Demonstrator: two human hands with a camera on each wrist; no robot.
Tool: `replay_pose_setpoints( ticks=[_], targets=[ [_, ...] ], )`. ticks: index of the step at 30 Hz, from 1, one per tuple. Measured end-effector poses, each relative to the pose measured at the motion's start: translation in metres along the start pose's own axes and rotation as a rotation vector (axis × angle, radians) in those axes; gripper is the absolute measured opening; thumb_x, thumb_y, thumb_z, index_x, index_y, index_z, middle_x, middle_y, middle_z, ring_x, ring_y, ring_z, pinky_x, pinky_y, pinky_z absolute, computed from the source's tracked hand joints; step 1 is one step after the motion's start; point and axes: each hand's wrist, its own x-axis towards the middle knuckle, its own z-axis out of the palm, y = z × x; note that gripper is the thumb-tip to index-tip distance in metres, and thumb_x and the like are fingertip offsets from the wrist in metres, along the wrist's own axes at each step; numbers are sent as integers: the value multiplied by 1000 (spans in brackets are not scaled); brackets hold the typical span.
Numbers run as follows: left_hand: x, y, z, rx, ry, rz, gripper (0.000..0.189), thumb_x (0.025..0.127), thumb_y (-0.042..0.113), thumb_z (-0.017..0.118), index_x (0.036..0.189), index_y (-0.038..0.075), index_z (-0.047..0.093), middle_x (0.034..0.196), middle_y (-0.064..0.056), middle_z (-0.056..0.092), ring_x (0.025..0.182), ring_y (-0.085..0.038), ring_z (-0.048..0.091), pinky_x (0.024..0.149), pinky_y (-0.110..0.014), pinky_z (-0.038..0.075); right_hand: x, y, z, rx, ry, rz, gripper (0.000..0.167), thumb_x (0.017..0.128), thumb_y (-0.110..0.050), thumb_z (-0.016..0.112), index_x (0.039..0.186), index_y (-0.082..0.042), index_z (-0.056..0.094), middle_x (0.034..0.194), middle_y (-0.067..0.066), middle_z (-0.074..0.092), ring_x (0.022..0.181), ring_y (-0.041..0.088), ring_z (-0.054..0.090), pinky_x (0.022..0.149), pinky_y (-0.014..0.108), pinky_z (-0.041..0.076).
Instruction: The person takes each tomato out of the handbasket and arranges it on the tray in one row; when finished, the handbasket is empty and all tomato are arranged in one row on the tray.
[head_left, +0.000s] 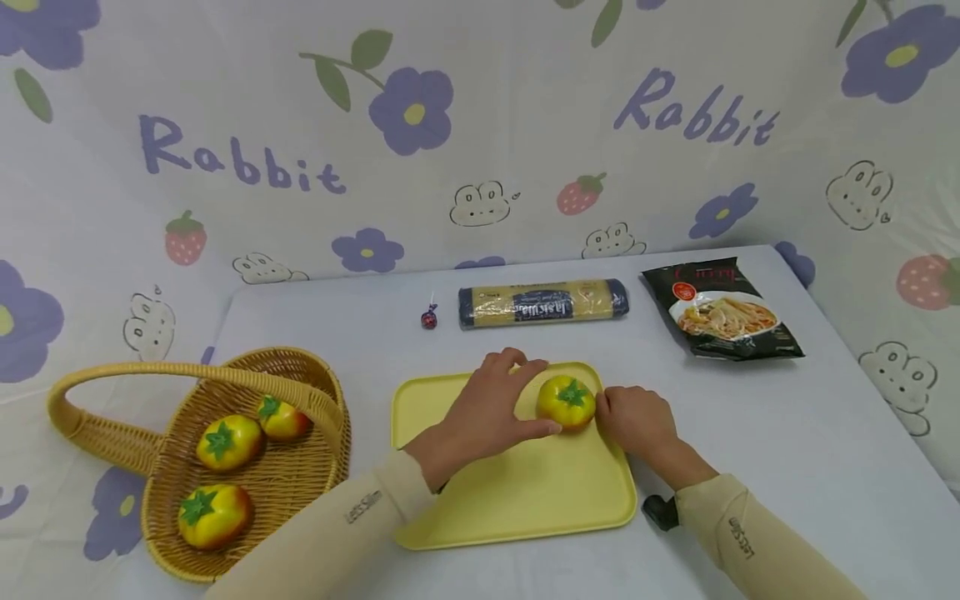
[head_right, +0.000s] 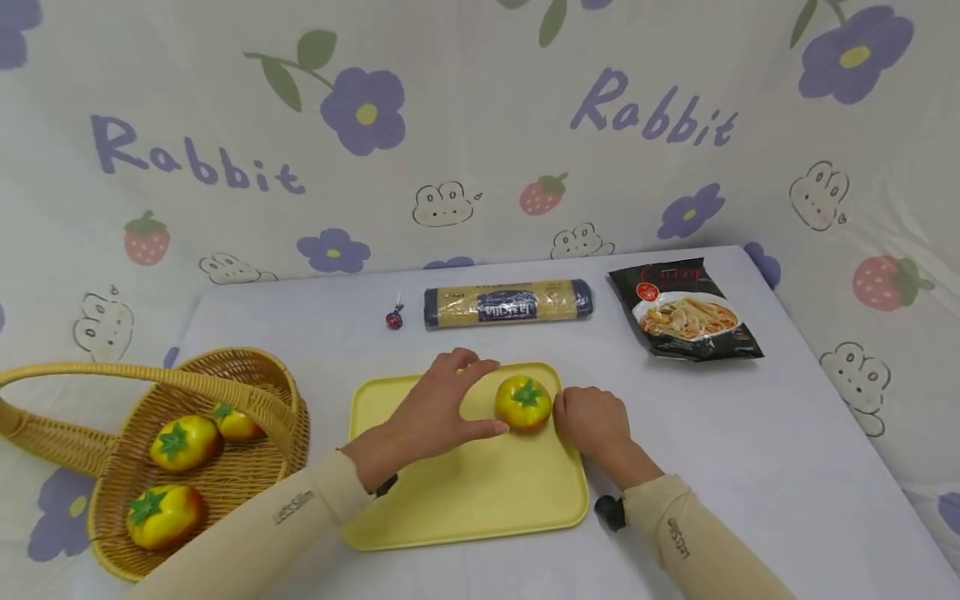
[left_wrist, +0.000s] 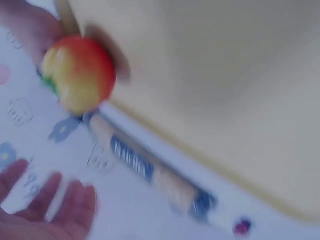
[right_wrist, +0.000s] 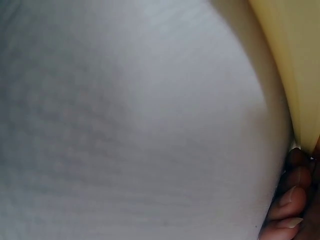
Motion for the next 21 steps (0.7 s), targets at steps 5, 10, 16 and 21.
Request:
replay_pose_setpoints(
  ticks=[5,10,16,21],
  targets=[
    [-60,-34,-35,-74,-6,138,41,90,46,63,120,17,63,114,5,61,104,-10,57,91,-32,49,-2,-1,1,12,-11,5,41,101,-29,34,75,-11,60,60,4,51,56,20,49,52,33,39],
    [-120,-82,-55,-109,181,310,7,87,21,71,92,18,67,83,11,60,76,-2,54,69,-20,50,0,-3,1,0,3,-8,41,101,-29,34,77,-10,62,62,4,53,57,21,49,52,33,40],
    [-175,-123,-70,-223,383,263,30,80,-1,71,74,26,60,65,16,49,60,5,43,53,-11,38,0,-3,0,-3,5,4,41,101,-29,33,75,-10,60,62,4,52,57,21,49,51,32,39],
    [-194,-154,-79,-143,542,-156,11,88,8,66,78,13,64,67,3,55,61,-6,49,56,-19,41,-2,-6,0,-3,2,11,41,100,-29,33,74,-10,59,60,4,50,56,21,48,52,31,38]
  ],
)
